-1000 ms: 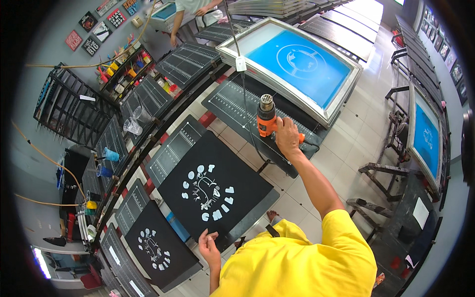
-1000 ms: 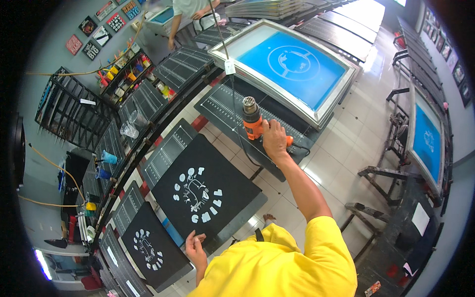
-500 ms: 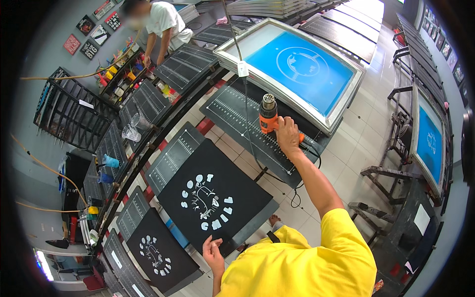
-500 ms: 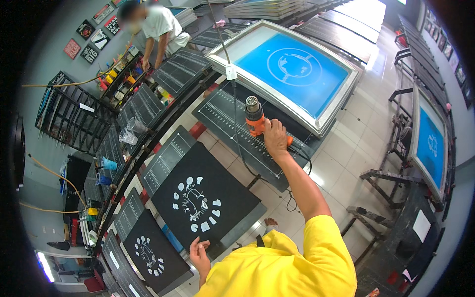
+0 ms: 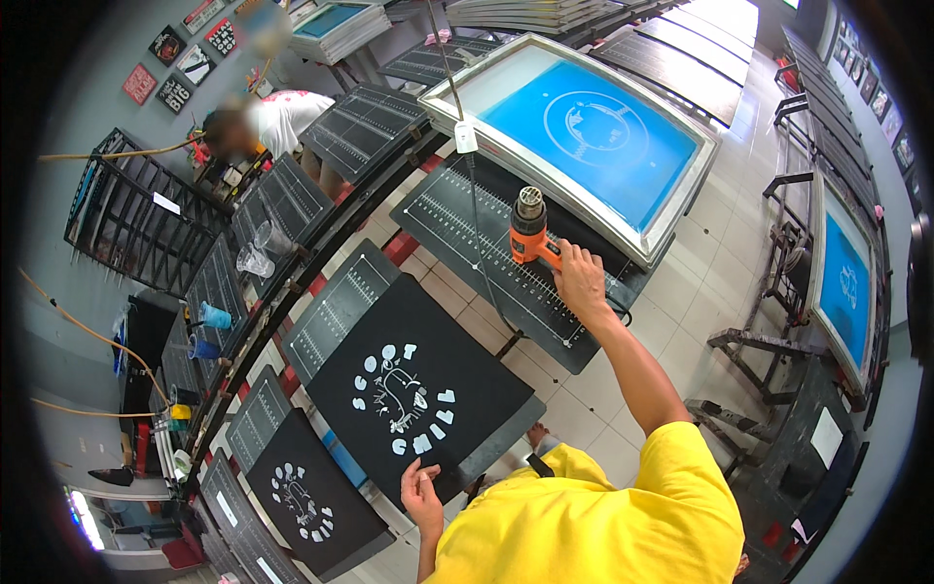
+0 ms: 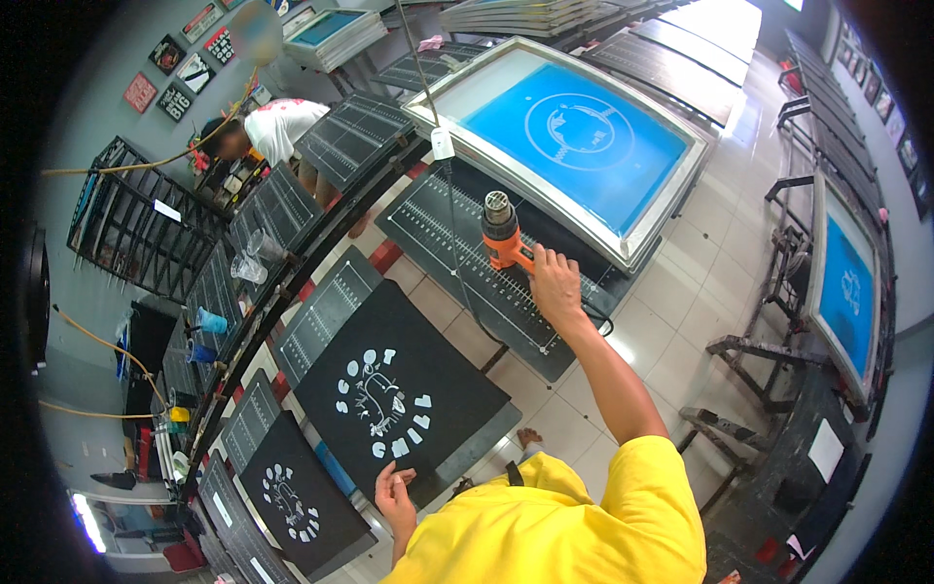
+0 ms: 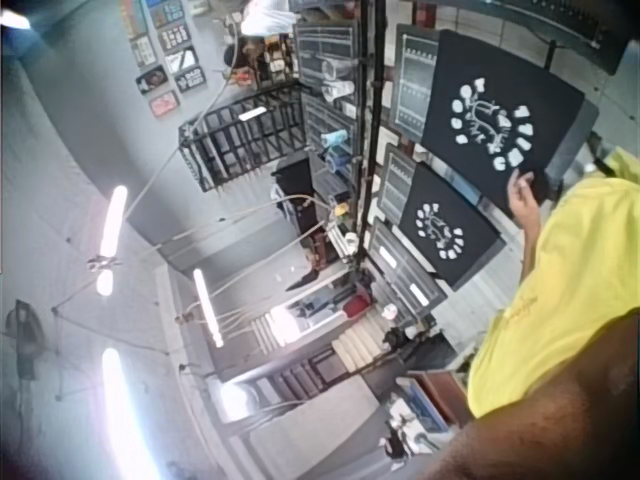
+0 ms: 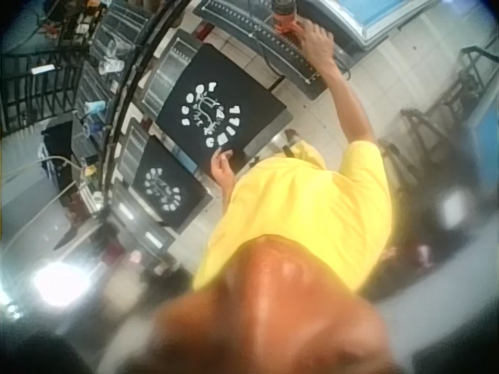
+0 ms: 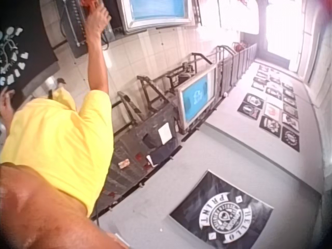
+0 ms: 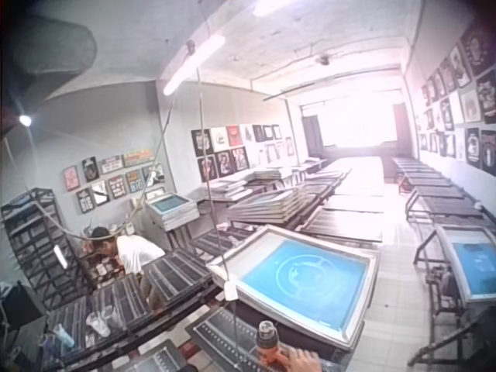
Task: The person uses a heat gun to dry ink on black t-shirts at a screen-printing station, then picks up a printing screen, applies tape to its edges, and wipes parts of the screen with a pink cloth.
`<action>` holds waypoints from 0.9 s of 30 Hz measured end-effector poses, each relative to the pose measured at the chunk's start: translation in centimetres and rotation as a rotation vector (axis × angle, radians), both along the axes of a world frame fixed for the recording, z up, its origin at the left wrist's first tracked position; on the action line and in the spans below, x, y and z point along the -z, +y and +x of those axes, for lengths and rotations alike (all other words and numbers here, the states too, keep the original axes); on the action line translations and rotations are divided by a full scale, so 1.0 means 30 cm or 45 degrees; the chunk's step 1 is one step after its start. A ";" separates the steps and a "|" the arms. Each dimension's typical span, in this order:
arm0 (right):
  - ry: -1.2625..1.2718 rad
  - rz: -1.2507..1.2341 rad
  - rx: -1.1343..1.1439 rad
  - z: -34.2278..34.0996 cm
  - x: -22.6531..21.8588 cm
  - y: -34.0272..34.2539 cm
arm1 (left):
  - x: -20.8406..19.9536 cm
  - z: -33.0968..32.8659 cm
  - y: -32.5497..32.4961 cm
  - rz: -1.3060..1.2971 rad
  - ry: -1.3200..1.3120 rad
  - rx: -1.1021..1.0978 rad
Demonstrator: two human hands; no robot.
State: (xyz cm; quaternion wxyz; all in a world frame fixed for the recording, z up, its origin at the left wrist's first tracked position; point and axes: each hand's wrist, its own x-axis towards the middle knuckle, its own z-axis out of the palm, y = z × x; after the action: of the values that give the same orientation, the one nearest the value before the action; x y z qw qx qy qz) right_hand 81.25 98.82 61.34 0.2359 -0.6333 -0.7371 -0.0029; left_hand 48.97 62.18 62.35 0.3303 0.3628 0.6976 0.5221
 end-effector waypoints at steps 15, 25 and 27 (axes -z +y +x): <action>0.077 0.122 -0.015 0.081 0.000 -0.164 | 0.000 0.012 -0.002 -0.004 0.063 0.058; 0.264 0.291 -0.171 0.091 -0.009 -0.441 | 0.013 -0.016 0.023 0.094 0.677 0.082; 0.344 0.299 -0.264 0.064 -0.006 -0.519 | 0.028 -0.039 0.042 0.224 0.913 0.085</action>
State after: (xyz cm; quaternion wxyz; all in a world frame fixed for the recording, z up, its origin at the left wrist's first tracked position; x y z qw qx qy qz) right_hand 83.17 83.25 61.53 0.4037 -0.5169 -0.7546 0.0205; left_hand 47.79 63.45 61.51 0.0492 0.5723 0.7093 0.4086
